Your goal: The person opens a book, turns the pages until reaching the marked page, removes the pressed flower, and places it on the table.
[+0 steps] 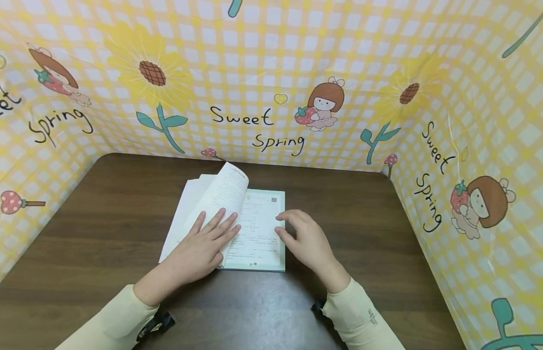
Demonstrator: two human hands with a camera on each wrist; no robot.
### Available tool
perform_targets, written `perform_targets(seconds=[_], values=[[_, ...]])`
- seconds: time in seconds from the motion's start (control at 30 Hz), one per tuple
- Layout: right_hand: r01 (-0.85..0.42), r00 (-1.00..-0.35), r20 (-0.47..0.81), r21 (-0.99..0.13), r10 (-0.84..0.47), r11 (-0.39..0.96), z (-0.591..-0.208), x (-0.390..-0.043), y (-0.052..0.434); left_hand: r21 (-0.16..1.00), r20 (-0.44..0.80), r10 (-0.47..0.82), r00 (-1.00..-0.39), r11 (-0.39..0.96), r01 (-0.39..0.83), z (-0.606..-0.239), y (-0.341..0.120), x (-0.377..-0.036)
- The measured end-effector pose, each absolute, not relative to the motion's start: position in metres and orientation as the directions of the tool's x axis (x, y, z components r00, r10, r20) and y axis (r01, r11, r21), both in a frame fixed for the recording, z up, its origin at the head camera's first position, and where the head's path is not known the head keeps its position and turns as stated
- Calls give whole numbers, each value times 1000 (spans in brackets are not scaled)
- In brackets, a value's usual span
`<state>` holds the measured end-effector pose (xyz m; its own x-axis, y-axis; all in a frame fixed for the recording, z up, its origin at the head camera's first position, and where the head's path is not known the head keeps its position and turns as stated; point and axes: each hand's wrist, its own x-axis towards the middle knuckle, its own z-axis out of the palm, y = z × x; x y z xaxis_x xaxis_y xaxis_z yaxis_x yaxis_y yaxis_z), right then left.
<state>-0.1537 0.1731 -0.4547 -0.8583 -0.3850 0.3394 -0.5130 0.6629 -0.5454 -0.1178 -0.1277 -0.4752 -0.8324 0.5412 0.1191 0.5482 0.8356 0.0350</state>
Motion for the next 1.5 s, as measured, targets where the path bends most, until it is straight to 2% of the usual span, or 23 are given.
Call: perform_targets(seconds=[0.2, 0.5, 0.87, 1.33, 1.5], values=[[-515, -857, 323, -541, -401, 665, -457, -154, 172, 86, 50, 493, -868, 864, 496, -474, -128, -118], [-533, -844, 273, -524, -461, 665, -460, -153, 170, 202, -8, 346, -938, 920, 337, -472, -126, -115], [-567, -815, 211, -479, -539, 670, -460, -153, 169, 146, -48, 321, -946, 939, 312, -474, -125, -115], [-596, -755, -3, -414, -656, 688, -468, -150, 169, 136, -42, 317, -947, 941, 309, -474, -126, -113], [-592, -731, -73, -425, -678, 684, -472, -150, 172, 139, -55, 321, -945, 940, 311, -474, -126, -114]])
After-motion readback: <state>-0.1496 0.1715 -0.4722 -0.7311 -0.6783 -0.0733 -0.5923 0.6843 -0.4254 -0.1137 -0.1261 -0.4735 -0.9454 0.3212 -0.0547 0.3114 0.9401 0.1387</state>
